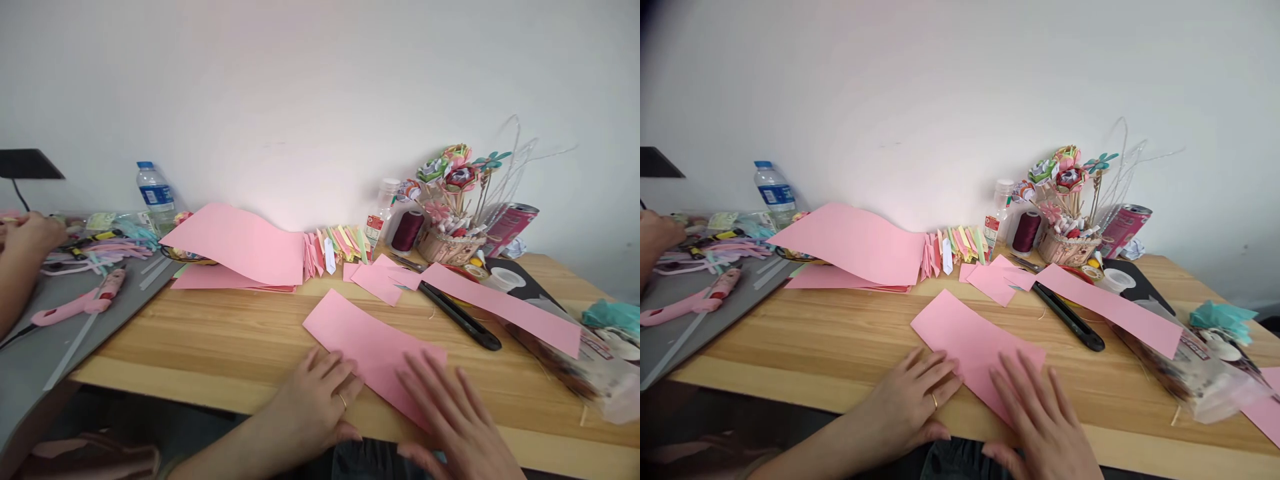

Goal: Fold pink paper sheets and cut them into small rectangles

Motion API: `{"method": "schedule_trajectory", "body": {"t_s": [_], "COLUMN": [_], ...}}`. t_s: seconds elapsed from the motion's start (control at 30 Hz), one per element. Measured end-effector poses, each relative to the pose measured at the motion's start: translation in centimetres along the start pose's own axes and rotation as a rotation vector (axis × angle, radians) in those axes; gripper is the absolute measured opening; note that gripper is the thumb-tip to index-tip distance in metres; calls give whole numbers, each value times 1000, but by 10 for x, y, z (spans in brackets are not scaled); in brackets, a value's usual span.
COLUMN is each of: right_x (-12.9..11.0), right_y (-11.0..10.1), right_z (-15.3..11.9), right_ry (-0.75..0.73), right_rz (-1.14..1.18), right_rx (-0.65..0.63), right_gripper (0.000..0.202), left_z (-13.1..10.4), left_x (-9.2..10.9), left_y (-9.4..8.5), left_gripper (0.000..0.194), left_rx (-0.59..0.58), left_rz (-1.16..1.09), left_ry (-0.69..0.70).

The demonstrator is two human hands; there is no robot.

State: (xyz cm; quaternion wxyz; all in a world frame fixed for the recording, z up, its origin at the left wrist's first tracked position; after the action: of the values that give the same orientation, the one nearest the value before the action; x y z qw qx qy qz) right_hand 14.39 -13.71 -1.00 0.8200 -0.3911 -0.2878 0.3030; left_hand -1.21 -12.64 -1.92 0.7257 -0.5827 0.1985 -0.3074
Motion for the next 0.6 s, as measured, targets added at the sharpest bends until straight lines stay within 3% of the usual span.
{"method": "schedule_trajectory", "body": {"t_s": [0.07, 0.1, 0.2, 0.3, 0.47, 0.6], "right_x": [-4, -4, -8, -20, -21, -18], "right_y": [10, 11, 6, -1, -1, 3], "right_z": [-6, -8, -11, -5, 11, 19], "right_ry": [-140, -163, -197, -255, -84, -84], "right_rz": [38, 57, 147, 284, 348, 345], "right_rx": [-139, -146, -78, -46, -156, -286], "right_gripper": [65, 60, 43, 32, 34, 42], "left_z": [0, 0, 1, 2, 8, 19], "left_x": [-8, -13, -25, -27, -36, -62], "left_y": [-3, -3, -2, 2, 3, 0], "left_gripper": [59, 59, 61, 57, 45, 35], "left_rx": [-49, -66, -80, -84, -147, -160], "left_rz": [-2, 12, 63, 88, 67, 2], "left_ry": [-59, -105, -215, -216, -121, -79]}}
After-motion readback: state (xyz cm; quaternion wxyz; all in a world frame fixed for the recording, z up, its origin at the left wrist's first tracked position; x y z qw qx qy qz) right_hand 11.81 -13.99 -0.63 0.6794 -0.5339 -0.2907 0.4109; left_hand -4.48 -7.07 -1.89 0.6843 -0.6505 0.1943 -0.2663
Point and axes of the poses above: each hand's wrist, its own z-axis towards the middle knuckle, its own y-axis out of the palm, x = y × z, the point moved 7 cm from there along z, towards the middle knuckle, and after that the axes turned 6 degrees about -y, right-handed, at the moved point
